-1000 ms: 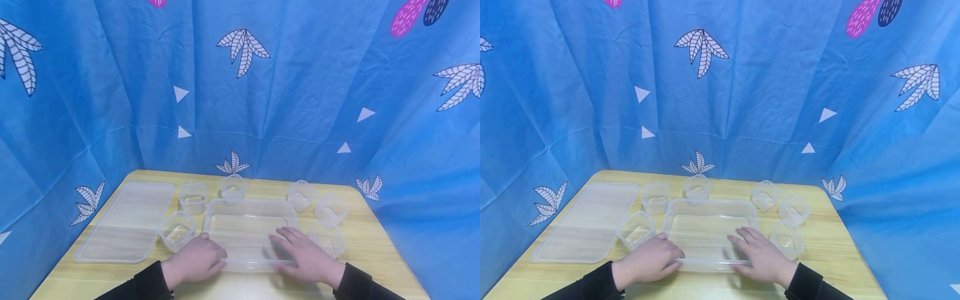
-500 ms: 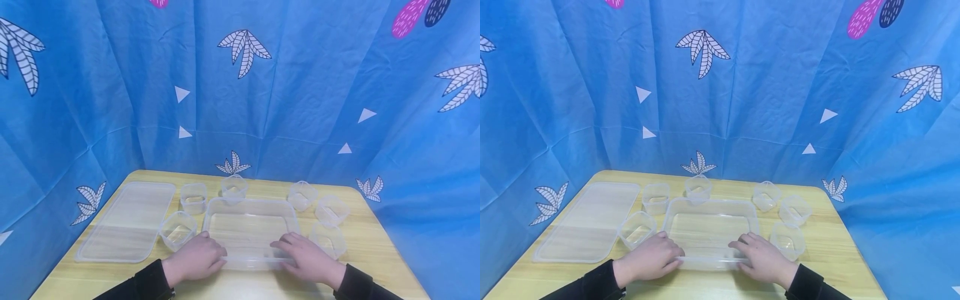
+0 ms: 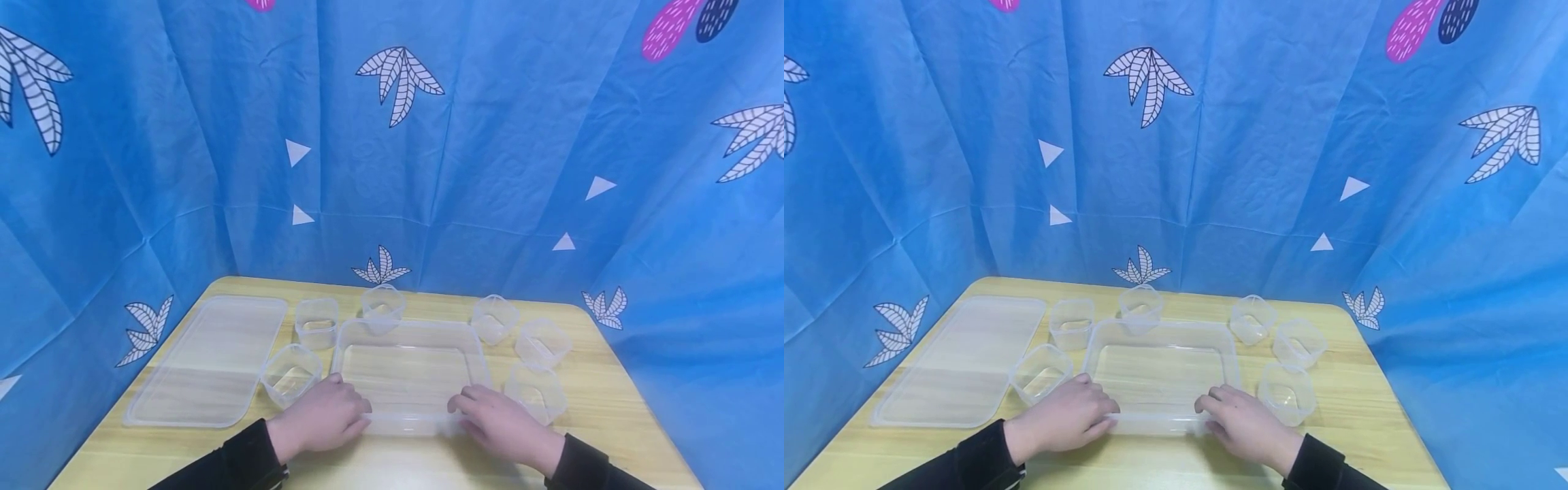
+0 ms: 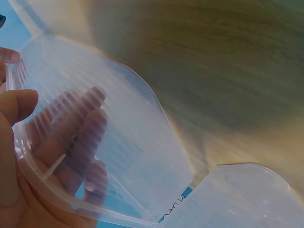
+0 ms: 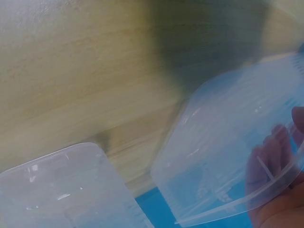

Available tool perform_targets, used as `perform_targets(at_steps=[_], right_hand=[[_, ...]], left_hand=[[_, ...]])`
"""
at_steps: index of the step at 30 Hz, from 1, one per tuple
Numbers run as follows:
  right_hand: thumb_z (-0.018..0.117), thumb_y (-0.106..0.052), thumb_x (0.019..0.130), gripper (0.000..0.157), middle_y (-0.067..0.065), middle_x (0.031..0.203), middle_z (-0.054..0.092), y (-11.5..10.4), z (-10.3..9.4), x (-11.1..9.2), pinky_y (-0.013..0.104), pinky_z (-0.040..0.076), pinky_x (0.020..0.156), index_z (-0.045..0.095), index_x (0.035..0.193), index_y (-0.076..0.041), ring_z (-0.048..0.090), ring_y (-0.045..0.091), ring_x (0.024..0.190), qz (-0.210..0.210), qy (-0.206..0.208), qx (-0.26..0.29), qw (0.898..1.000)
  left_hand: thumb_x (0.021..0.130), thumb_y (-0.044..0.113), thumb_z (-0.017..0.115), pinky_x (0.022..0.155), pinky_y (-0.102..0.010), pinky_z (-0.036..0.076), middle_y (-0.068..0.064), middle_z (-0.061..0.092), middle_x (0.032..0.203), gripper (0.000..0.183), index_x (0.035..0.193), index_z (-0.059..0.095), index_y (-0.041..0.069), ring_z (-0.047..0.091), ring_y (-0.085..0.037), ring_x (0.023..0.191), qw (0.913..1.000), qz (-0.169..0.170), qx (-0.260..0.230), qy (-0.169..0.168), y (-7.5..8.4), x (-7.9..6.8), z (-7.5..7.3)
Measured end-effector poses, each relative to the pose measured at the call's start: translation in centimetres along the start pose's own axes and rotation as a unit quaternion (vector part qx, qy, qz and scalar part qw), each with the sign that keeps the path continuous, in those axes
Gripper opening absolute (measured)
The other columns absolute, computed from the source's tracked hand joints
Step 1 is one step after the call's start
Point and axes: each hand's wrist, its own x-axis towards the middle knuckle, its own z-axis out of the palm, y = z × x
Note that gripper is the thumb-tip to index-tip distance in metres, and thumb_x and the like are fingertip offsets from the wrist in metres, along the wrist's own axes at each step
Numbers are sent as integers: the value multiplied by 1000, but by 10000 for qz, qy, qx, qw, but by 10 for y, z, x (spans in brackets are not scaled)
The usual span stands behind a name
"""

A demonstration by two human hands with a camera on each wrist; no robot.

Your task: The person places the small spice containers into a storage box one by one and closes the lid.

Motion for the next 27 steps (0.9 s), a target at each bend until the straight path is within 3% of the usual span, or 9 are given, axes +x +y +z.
perform_targets(at_steps=[10, 20, 23, 27], right_hand=[[70, -7, 88, 20, -8, 92, 61, -3, 0, -1, 25, 54, 74, 66, 105, -16, 60, 8, 85, -44, 58, -84, 9999], [72, -7, 88, 22, -11, 93, 59, 0, 1, -1, 24, 53, 74, 66, 107, -16, 58, 6, 85, 18, 63, -14, 10000], [71, -7, 88, 21, -11, 93, 58, 1, 2, -1, 24, 53, 74, 65, 106, -16, 58, 6, 85, 11, 77, -18, 10000], [71, -7, 87, 21, -11, 93, 59, 1, 4, -1, 24, 54, 74, 66, 105, -16, 59, 6, 85, -34, 158, -62, 9998]], left_hand=[[99, 30, 58, 71, -28, 40, 19, 46, 66, 26, 73, 57, 26, 48, -4, 67, 9998, -28, -177, -39, -1, 1, -3], [97, 30, 61, 76, -30, 43, 17, 61, 77, 15, 87, 70, 23, 57, -5, 76, 9997, -57, -250, 24, -3, 4, -1], [97, 31, 60, 82, -32, 45, 14, 65, 87, 15, 92, 71, 22, 59, -8, 87, 9998, -101, -169, 21, -3, 3, -1], [96, 35, 62, 98, -40, 45, 3, 67, 115, 21, 104, 72, 20, 59, -16, 110, 9998, -159, 50, 149, -2, -1, -5]])
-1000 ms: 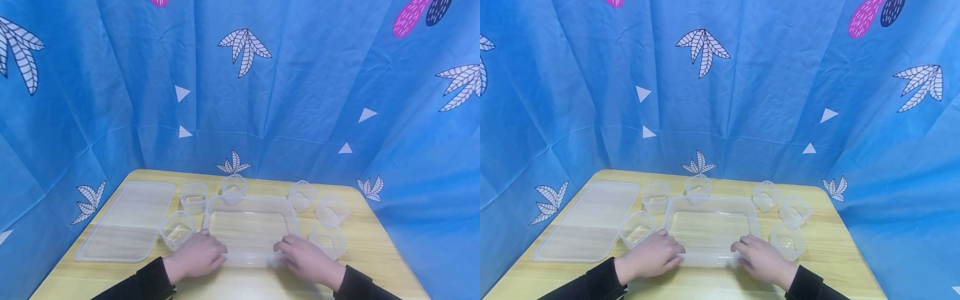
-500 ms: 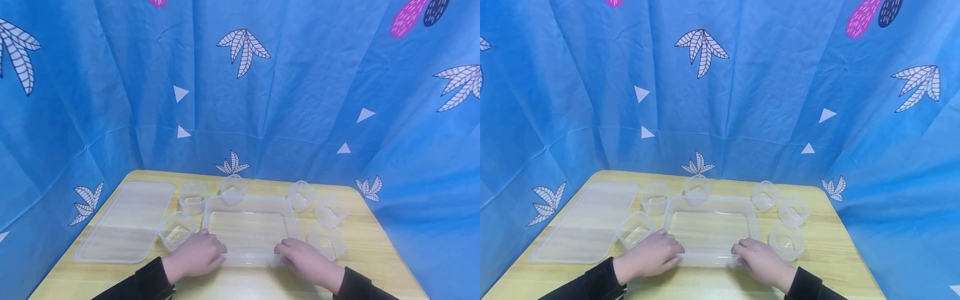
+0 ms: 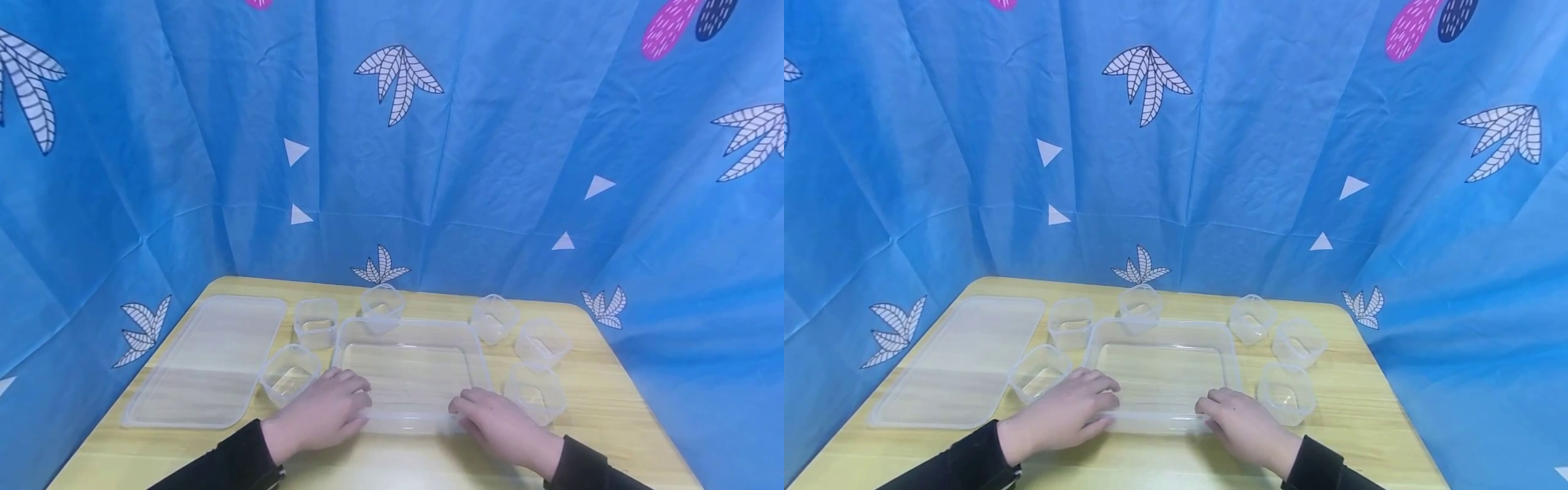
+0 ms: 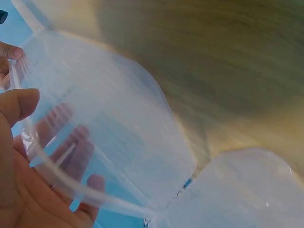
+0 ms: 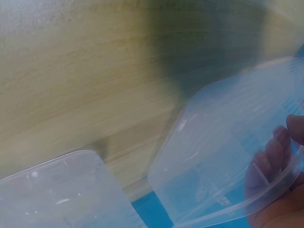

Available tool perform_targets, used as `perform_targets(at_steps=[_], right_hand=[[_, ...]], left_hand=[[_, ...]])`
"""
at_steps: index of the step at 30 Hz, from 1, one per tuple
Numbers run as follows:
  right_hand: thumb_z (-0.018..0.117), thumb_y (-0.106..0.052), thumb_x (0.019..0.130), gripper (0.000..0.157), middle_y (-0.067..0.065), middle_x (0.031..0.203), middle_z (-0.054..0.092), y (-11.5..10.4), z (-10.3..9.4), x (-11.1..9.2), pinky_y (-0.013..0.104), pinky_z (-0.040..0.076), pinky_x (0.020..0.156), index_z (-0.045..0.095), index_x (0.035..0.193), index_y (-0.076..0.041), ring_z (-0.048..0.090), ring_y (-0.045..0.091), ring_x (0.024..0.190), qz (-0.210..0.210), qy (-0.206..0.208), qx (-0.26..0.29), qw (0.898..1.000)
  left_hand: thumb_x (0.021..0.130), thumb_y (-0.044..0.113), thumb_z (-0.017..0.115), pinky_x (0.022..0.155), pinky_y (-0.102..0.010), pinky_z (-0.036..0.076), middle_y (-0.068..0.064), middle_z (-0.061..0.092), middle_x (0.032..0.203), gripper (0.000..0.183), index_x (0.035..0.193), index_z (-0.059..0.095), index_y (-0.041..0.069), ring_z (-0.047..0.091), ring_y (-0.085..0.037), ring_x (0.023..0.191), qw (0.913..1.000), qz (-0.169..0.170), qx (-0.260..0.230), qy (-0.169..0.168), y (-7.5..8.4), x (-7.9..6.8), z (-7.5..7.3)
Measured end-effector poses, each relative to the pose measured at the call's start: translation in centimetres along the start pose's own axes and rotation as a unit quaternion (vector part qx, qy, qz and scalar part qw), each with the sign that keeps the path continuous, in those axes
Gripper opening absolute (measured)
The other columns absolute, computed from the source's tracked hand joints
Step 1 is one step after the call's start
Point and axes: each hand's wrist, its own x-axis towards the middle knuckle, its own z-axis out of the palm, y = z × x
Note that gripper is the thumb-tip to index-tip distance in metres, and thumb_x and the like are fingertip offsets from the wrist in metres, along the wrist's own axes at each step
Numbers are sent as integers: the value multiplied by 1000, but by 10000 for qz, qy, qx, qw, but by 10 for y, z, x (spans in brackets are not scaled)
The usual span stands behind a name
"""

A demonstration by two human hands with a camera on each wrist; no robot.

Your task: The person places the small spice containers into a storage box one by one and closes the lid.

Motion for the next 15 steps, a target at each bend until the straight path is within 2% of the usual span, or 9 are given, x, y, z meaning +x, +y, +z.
perform_targets(at_steps=[3, 6, 11, 15], right_hand=[[72, -8, 87, 21, -11, 92, 59, 0, 0, 0, 23, 53, 74, 66, 104, -16, 58, 6, 84, -18, 85, -45, 10000], [72, -7, 86, 21, -12, 90, 58, 0, 0, -1, 23, 53, 73, 66, 103, -17, 57, 5, 83, -50, 161, -58, 9998], [73, -7, 86, 21, -12, 91, 59, -1, 0, -1, 23, 53, 73, 66, 104, -17, 58, 6, 84, -97, 178, -88, 9998], [73, -8, 86, 21, -11, 91, 60, 0, 2, -1, 23, 53, 74, 66, 104, -17, 58, 6, 84, -82, 182, -133, 9997]], left_hand=[[95, 39, 64, 106, -44, 41, -2, 61, 131, 27, 112, 71, 19, 54, -21, 122, 9998, -40, -3, 169, -1, -3, -6], [95, 38, 64, 108, -45, 40, -2, 59, 135, 30, 117, 70, 18, 53, -21, 125, 9991, -40, -96, 414, -3, -6, -11], [99, 34, 60, 100, -41, 47, 2, 61, 118, 23, 112, 69, 17, 57, -16, 113, 9959, -86, -112, 892, -11, -18, -24], [97, 30, 64, 94, -41, 49, 4, 60, 107, 16, 105, 69, 17, 58, -14, 103, 9937, -228, 79, 1096, -24, -33, -35]])
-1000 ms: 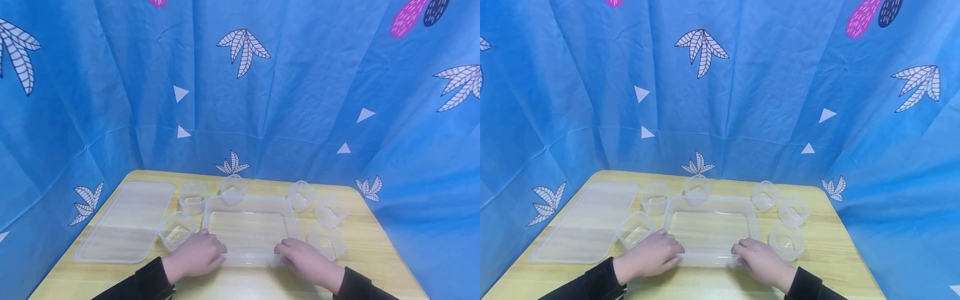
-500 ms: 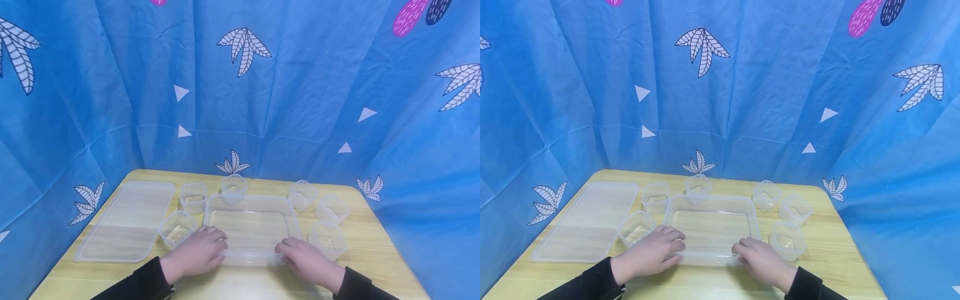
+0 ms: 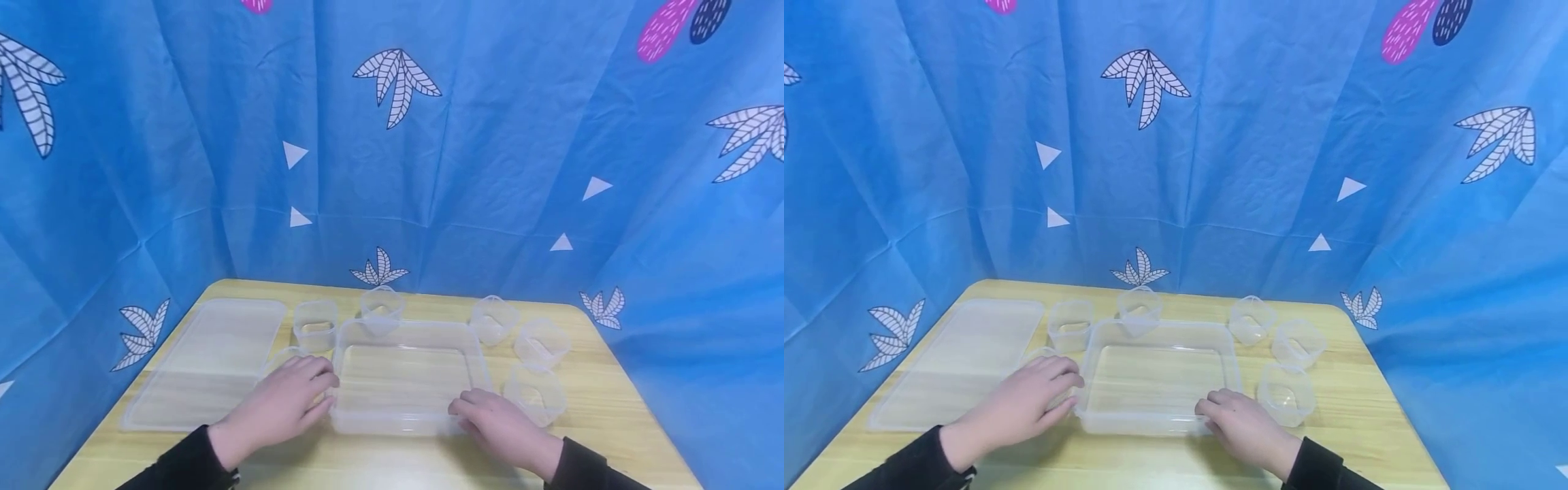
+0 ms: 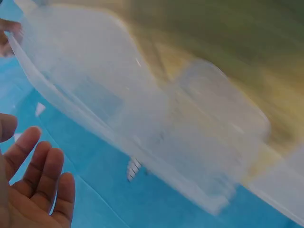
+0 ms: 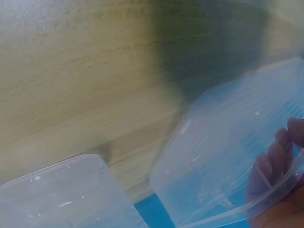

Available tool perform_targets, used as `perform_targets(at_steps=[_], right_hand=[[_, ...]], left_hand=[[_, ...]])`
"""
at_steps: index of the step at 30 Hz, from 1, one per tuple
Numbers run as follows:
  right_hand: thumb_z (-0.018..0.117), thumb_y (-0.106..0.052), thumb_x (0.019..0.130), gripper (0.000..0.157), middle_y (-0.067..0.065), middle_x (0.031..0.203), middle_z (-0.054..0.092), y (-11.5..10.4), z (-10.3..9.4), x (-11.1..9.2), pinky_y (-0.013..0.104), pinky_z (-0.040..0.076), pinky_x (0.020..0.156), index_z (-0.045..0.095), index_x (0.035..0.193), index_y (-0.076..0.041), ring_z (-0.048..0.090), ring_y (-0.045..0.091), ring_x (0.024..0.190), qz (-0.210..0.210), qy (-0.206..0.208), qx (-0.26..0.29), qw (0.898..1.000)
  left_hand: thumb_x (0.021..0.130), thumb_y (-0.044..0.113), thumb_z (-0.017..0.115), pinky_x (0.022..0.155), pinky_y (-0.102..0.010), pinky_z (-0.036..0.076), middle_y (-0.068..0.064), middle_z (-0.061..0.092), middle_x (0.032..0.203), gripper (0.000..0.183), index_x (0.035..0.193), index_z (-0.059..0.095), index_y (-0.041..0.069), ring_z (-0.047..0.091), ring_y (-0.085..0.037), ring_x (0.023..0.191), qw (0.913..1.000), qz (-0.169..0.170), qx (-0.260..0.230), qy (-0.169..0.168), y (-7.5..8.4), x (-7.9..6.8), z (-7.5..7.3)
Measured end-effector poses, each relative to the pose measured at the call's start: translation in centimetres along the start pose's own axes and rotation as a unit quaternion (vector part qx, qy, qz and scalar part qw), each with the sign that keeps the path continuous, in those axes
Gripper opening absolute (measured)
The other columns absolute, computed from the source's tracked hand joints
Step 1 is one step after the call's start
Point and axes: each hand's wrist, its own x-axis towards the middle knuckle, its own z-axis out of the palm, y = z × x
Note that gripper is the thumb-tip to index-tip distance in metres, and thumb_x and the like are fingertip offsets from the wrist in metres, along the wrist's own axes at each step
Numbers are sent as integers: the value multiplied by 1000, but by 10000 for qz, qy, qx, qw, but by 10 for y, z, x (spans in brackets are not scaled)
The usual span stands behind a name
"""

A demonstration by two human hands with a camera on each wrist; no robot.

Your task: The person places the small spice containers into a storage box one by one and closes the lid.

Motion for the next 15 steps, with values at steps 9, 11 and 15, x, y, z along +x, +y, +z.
perform_targets(at_steps=[9, 11, 15], right_hand=[[74, -6, 84, 24, -12, 90, 59, 0, 1, 1, 22, 52, 72, 66, 104, -17, 58, 5, 82, -68, 48, 59, 9999], [74, -6, 85, 23, -13, 90, 59, 0, 1, 2, 22, 52, 72, 66, 104, -17, 58, 5, 83, -49, 31, 43, 10000], [73, -8, 86, 21, -13, 90, 59, -1, 1, 2, 22, 52, 73, 66, 104, -18, 58, 5, 83, 4, -30, 41, 10000]], left_hand=[[88, 29, 76, 86, -41, 51, 4, 60, 106, 21, 104, 70, 16, 59, -16, 102, 9991, -368, 200, 107, -27, -23, -8], [87, 31, 77, 87, -40, 51, 4, 59, 104, 24, 104, 70, 16, 60, -16, 100, 9989, -403, 202, 107, -30, -26, -7], [84, 33, 79, 87, -41, 51, 5, 59, 102, 27, 103, 70, 15, 60, -15, 96, 9986, -490, 207, 40, -34, -34, -3]])
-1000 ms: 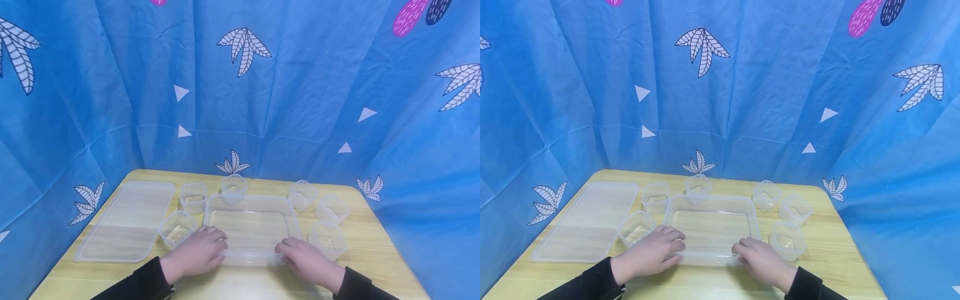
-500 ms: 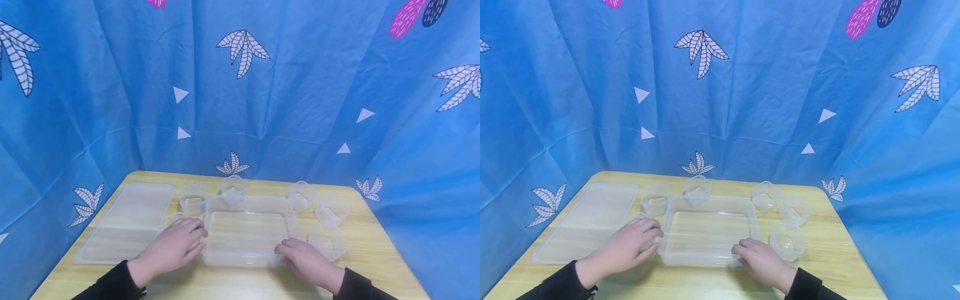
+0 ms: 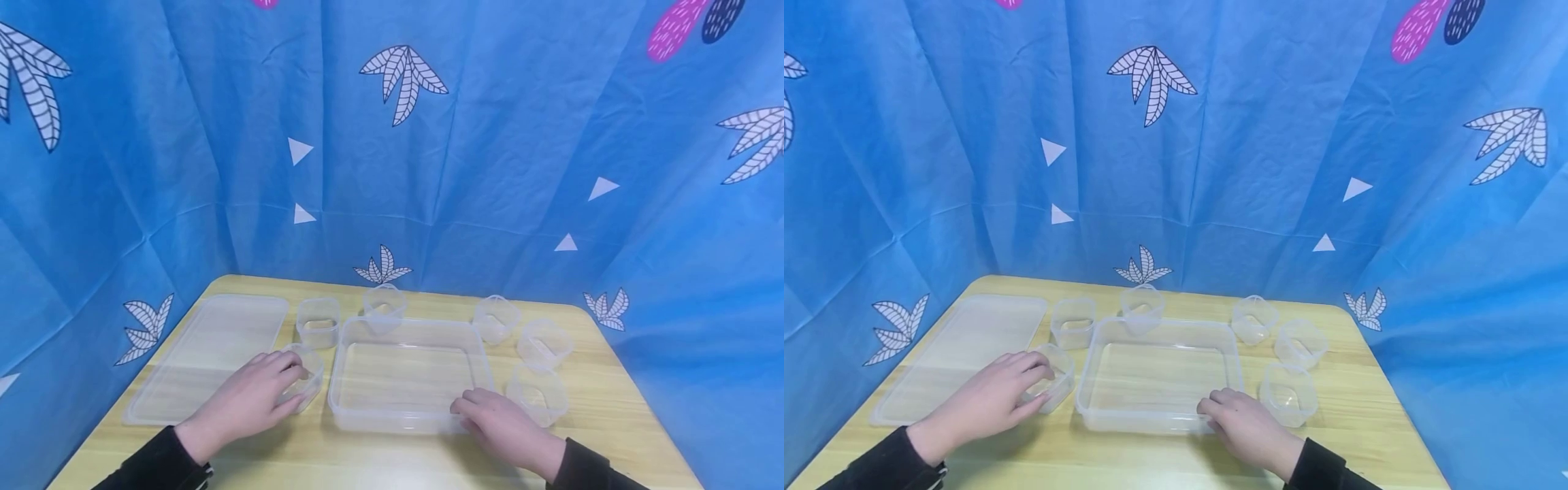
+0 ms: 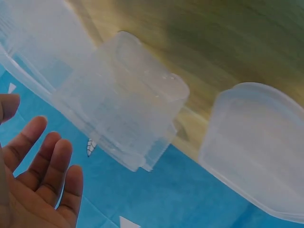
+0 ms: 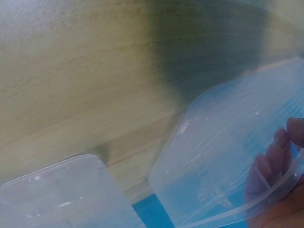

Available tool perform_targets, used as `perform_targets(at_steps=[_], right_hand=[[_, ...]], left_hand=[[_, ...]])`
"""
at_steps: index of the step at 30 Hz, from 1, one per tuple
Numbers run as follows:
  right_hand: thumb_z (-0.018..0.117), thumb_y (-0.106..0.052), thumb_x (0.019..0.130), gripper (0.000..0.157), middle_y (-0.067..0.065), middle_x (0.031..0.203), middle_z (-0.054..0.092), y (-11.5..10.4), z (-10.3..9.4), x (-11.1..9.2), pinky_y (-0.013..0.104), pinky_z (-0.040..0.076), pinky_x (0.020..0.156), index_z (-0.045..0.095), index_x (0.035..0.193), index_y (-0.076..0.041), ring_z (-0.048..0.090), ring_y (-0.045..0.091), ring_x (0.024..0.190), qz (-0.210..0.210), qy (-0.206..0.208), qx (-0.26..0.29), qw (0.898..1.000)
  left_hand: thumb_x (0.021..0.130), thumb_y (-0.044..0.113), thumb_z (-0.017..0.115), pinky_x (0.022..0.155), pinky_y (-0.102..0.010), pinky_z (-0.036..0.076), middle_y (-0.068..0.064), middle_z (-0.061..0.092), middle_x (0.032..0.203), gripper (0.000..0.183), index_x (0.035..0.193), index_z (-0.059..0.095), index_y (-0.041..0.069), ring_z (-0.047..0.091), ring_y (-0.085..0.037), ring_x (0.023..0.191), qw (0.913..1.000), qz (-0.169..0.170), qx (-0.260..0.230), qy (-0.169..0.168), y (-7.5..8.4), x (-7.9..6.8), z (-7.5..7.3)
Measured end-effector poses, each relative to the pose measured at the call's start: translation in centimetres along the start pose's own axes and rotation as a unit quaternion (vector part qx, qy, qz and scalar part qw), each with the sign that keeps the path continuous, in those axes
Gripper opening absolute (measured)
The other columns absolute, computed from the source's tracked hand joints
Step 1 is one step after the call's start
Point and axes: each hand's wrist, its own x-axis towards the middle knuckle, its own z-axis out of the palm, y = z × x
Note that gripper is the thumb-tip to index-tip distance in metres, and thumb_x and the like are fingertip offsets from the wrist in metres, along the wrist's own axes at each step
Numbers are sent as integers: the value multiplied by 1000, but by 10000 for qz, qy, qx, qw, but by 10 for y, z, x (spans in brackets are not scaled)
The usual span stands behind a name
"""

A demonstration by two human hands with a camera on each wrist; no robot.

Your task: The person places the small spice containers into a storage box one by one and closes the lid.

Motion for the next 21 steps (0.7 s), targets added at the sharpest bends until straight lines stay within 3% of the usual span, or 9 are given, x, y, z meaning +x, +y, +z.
perform_targets(at_steps=[12, 21], right_hand=[[72, -8, 87, 20, -13, 92, 59, -1, 1, -1, 24, 53, 74, 67, 103, -18, 58, 6, 85, 99, -5, 66, 9999], [72, -7, 86, 21, -12, 92, 60, -1, 2, 0, 24, 53, 75, 67, 104, -17, 59, 6, 85, 32, 128, 25, 9999]], left_hand=[[80, 33, 80, 87, -43, 51, 3, 64, 104, 28, 102, 70, 17, 60, -16, 97, 9998, -102, 72, -179, -7, -13, 8], [82, 25, 79, 83, -41, 51, 10, 62, 99, 19, 99, 70, 20, 58, -12, 93, 9974, -222, -73, -686, -6, -17, 11]])
